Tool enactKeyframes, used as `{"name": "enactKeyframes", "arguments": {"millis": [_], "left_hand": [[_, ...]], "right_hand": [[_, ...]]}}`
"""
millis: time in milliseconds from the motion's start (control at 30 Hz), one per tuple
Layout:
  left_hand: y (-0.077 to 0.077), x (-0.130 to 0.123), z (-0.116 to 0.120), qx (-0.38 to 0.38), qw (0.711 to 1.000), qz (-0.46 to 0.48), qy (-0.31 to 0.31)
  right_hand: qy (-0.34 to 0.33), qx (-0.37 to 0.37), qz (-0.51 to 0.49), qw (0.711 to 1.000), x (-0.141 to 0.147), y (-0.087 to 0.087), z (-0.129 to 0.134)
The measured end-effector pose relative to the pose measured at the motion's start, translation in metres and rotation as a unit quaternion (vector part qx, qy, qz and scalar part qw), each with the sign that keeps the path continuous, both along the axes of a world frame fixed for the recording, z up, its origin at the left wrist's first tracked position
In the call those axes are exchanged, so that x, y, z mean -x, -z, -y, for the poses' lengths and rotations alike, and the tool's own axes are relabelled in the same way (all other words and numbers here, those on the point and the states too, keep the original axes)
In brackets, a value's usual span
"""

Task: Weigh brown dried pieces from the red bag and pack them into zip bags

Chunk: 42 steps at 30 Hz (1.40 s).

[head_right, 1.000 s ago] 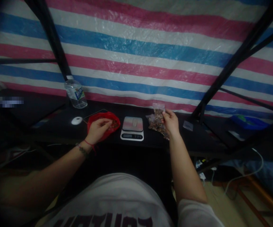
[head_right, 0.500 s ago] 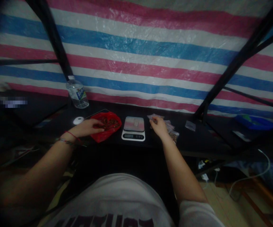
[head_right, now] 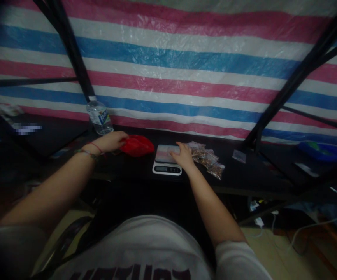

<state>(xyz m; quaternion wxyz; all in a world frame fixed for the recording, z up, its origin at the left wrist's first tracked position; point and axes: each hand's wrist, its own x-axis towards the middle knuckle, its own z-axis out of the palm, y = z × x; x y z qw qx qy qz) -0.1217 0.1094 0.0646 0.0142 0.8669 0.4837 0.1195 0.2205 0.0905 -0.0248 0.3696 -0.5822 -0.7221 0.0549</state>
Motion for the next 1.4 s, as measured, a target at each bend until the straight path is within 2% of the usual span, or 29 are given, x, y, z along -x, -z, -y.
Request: {"name": "enactKeyframes", "arguments": {"millis": [100, 167, 333, 467, 533, 633, 733, 800, 900, 967, 1067, 1133, 1267, 1333, 1400], "left_hand": [[-0.021, 0.003, -0.013, -0.047, 0.998, 0.029, 0.031], [-0.022, 0.004, -0.013, -0.032, 0.997, 0.040, 0.063], [0.003, 0.011, 0.012, 0.053, 0.983, 0.003, 0.176], [0.019, 0.019, 0.042, 0.122, 0.973, -0.024, 0.196], [0.018, 0.021, 0.053, 0.145, 0.970, -0.038, 0.191], [0.008, 0.019, 0.060, 0.117, 0.979, -0.052, 0.161], [-0.001, 0.008, 0.051, 0.058, 0.993, -0.040, 0.099], [-0.001, -0.005, 0.039, 0.040, 0.996, -0.039, 0.065], [0.011, -0.023, 0.016, 0.038, 0.997, -0.057, 0.041], [0.023, -0.032, 0.001, 0.056, 0.994, -0.085, 0.025], [0.041, -0.039, -0.016, 0.101, 0.991, -0.093, -0.007], [0.052, -0.040, -0.022, 0.112, 0.989, -0.089, -0.026], [0.066, -0.039, -0.023, 0.079, 0.993, -0.070, -0.048], [0.069, -0.038, -0.021, 0.065, 0.995, -0.054, -0.046], [0.070, -0.037, -0.018, 0.062, 0.997, -0.040, -0.035]], "right_hand": [[0.002, -0.001, -0.002, 1.000, -0.003, 0.000, 0.002], [-0.005, -0.002, -0.007, 1.000, -0.005, 0.001, 0.002], [-0.009, 0.007, -0.013, 1.000, -0.003, 0.002, 0.000], [-0.028, 0.027, -0.014, 0.999, 0.002, 0.005, -0.002], [-0.033, 0.048, -0.013, 0.998, 0.005, 0.005, -0.002], [-0.030, 0.064, -0.003, 0.997, 0.009, 0.005, -0.003], [-0.037, 0.061, -0.001, 0.997, 0.014, 0.003, -0.005], [-0.044, 0.045, -0.003, 0.998, 0.020, 0.000, -0.007], [-0.057, 0.023, -0.014, 0.998, 0.037, -0.008, -0.010], [-0.092, 0.031, -0.034, 0.995, 0.056, -0.016, -0.010], [-0.171, 0.087, -0.088, 0.977, 0.093, -0.026, -0.013], [-0.195, 0.127, -0.122, 0.965, 0.116, -0.029, -0.017], [-0.151, 0.201, -0.111, 0.962, 0.142, -0.027, -0.030], [-0.128, 0.213, -0.056, 0.967, 0.145, -0.025, -0.037], [-0.114, 0.195, 0.030, 0.974, 0.143, -0.024, -0.043]]}}
